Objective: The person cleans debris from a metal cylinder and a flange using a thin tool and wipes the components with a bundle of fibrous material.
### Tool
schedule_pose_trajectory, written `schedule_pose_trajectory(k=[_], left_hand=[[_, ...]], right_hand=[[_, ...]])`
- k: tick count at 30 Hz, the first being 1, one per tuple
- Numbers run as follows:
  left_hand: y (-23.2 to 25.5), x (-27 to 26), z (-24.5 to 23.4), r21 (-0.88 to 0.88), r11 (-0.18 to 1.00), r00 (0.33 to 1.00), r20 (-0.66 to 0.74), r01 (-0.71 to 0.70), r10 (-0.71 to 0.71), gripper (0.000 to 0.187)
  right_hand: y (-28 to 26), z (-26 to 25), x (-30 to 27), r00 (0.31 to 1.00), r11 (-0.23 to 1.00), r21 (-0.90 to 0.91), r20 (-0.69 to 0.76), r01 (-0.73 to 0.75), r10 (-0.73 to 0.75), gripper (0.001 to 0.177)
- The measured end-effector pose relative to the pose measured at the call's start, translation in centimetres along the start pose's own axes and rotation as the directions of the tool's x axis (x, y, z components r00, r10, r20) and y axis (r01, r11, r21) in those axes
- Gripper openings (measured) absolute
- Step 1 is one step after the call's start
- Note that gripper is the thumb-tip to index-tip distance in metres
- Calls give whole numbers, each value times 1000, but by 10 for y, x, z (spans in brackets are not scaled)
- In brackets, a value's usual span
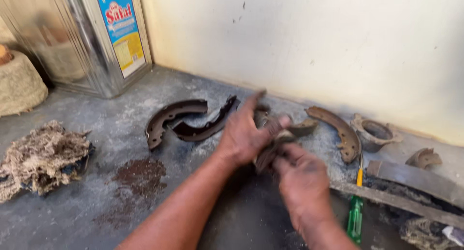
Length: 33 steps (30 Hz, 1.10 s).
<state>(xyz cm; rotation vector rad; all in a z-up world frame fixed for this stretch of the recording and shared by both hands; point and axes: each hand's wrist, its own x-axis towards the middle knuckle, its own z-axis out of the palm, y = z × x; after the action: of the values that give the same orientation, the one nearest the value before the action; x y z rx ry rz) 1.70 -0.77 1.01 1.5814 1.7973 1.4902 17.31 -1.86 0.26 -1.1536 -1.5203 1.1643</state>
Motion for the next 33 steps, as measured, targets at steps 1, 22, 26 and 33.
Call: schedule_pose_trajectory(k=[1, 22, 26, 33], left_hand=[[-2, -2, -1, -13, 1000, 1000, -9, -15, 15, 112], [-14, 0, -12, -393, 917, 979, 203, 74, 9, 51], [-1, 3, -10, -323, 932, 963, 259, 165, -81, 56], [-1, -1, 5, -108, 981, 979, 107, -161, 172, 79]], right_hand=[[-1, 0, 4, 982, 947, 261, 58, -189, 180, 24], [-32, -47, 21, 646, 362, -538, 674, 761, -358, 39], [-21, -42, 21, 693, 398, -567, 601, 721, -397, 34], [1, -21, -21, 962, 805, -527, 181, 272, -206, 24]])
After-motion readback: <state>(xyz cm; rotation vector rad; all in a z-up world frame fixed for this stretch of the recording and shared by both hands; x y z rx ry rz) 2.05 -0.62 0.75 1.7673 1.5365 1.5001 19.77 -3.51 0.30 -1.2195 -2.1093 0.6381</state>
